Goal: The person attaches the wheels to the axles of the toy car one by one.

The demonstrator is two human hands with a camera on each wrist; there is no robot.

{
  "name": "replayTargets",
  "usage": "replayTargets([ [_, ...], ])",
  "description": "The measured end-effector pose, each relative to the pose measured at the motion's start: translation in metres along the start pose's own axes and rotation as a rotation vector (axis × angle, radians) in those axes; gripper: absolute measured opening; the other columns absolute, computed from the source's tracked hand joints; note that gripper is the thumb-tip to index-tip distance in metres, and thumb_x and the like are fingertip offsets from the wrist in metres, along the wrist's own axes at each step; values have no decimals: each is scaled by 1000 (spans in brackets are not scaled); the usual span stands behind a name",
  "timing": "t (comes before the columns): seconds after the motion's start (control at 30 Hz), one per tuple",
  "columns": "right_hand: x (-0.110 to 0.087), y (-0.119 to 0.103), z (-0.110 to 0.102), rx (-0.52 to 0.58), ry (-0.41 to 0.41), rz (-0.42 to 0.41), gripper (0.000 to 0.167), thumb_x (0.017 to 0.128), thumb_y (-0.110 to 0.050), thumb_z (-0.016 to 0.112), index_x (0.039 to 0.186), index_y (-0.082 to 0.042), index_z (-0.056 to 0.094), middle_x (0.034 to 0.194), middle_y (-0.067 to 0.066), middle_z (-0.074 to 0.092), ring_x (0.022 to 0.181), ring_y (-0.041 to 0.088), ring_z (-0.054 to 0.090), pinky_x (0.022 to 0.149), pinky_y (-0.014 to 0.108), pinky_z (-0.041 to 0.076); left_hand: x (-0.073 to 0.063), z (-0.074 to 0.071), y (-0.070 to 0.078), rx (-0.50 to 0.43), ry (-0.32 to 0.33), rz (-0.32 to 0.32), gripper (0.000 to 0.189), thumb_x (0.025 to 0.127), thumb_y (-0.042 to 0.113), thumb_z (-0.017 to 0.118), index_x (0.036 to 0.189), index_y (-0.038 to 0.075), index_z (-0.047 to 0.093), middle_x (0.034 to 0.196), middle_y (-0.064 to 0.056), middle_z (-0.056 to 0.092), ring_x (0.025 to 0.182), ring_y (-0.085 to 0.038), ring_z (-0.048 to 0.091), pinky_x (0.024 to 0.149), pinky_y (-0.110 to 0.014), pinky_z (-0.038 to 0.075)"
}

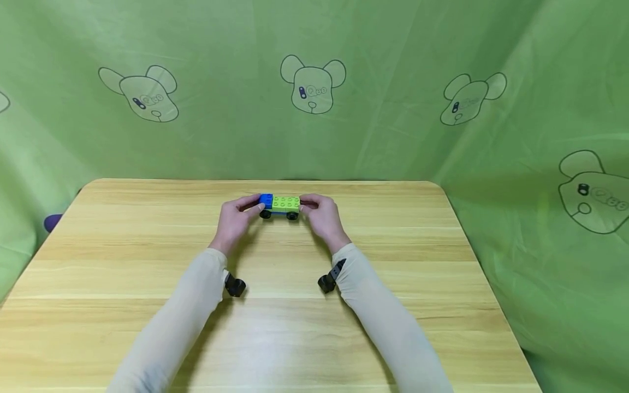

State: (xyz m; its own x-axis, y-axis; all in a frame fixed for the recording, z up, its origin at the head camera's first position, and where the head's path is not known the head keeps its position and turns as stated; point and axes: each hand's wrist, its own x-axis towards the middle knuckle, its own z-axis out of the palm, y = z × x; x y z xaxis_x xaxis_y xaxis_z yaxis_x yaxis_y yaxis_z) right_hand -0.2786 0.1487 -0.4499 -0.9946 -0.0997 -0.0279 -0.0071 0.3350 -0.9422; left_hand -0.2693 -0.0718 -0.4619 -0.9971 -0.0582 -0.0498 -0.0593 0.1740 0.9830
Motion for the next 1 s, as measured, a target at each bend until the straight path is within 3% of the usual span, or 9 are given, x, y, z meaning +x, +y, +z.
replayTargets([
  [0.4,21,7,6,-11,-21,5,34,91,3,62,125,7,61,115,20,64,103,30,61,91,34,51,20,4,-5,18,18,-8,36,91,14,72,125,5,67,127,-13,63,119,-24,56,92,-25,50],
  [1.0,31,17,8,-10,-15,29,33,92,2,63,125,5,62,116,19,63,106,29,59,94,33,49,27,6,-12,5,-17,-58,35,92,8,69,127,1,65,124,-15,63,113,-25,59,90,-29,52],
])
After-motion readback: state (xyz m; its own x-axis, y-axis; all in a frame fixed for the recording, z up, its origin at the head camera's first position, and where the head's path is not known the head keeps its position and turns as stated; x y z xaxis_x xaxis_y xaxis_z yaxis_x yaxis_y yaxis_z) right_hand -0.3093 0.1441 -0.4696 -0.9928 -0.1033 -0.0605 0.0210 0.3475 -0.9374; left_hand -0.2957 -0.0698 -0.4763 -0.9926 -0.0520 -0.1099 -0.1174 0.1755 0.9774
